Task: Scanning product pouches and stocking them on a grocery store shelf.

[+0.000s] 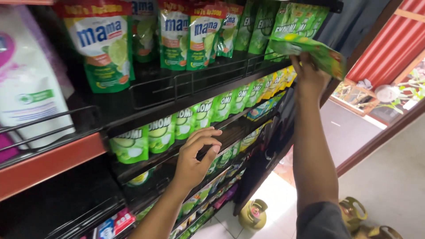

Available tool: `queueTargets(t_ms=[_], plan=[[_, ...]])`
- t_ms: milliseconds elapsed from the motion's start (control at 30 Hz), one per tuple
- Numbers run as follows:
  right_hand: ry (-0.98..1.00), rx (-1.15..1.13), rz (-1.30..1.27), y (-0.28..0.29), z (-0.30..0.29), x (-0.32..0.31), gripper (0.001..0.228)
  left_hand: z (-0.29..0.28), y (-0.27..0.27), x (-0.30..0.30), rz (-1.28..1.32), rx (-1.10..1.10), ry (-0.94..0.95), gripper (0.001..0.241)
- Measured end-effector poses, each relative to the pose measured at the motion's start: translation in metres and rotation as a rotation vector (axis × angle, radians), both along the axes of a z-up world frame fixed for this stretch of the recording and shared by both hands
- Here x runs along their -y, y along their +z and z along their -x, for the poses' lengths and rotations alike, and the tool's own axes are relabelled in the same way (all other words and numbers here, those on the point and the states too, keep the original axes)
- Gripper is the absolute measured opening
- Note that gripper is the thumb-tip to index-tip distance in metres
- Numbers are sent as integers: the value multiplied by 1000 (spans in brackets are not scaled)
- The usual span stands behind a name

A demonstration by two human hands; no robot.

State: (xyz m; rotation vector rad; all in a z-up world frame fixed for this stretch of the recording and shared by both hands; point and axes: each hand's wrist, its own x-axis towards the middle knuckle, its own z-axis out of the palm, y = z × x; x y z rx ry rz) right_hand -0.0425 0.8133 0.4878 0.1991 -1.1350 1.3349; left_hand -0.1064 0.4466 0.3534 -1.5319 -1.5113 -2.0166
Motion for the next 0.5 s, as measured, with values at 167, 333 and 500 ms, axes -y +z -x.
queueTargets(t_ms=[167,333,500], plan=[[-44,363,-193,48,42,13,30,0,-2,-32,0,-14,-2,7],[-266,716,-285,56,65,-25,29,4,-1,-41,29,-20,7,8],[-196,694,-309,65,73,-30,23,1,0,-41,63,-6,8,8]])
